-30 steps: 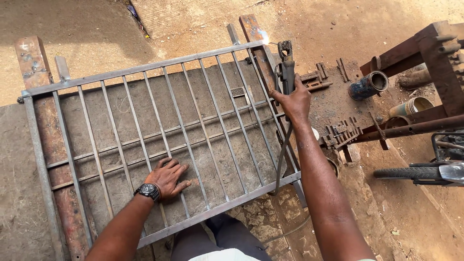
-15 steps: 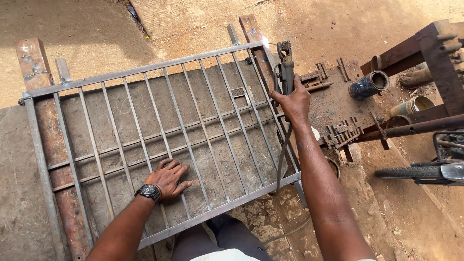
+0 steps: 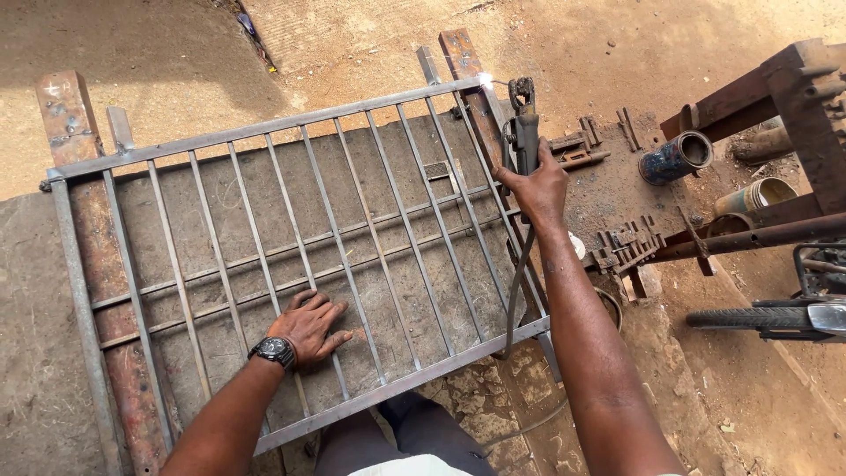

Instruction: Welding bars and frame of a metal gate together on a fabrication floor.

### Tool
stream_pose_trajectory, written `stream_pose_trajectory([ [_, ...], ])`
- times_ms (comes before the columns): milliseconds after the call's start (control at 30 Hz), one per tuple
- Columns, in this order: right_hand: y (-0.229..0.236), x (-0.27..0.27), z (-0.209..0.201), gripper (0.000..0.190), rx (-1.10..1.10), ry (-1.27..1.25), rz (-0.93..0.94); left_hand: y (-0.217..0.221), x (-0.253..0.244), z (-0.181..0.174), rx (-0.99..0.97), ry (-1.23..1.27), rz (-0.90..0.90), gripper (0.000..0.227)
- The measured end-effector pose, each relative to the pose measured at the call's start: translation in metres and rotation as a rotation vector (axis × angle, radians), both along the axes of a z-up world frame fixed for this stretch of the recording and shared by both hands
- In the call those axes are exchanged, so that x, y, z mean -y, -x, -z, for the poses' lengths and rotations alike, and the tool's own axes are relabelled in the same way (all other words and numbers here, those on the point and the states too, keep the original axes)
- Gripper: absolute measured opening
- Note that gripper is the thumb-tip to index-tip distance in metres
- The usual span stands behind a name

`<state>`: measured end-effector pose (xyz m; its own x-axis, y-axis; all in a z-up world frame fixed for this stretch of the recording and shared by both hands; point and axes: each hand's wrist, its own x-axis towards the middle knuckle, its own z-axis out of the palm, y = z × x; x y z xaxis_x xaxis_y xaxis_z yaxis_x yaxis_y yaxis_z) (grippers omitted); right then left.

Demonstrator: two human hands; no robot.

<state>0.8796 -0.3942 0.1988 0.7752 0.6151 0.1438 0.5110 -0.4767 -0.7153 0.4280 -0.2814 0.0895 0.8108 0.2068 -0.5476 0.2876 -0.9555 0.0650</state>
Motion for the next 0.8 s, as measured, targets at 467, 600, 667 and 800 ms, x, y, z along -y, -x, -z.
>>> stream_pose_trajectory([
  [467,-0.002,-0.001,0.005,0.096,-0.024,0.018,0.007,-0.002,0.001,-0.003,0.01,0.013,-0.021,0.073],
  [600,-0.007,0.0,0.014,0.1,-0.008,-0.025,-0.013,-0.001,0.001,-0.008,-0.007,0.053,-0.045,0.073],
  [667,-0.007,0.0,0.012,0.102,0.015,-0.071,-0.036,-0.002,0.0,-0.006,-0.008,0.063,-0.052,0.073],
  [800,-0.002,0.0,0.007,0.099,-0.051,-0.03,-0.004,-0.001,0.001,-0.008,0.009,0.052,-0.048,0.073],
])
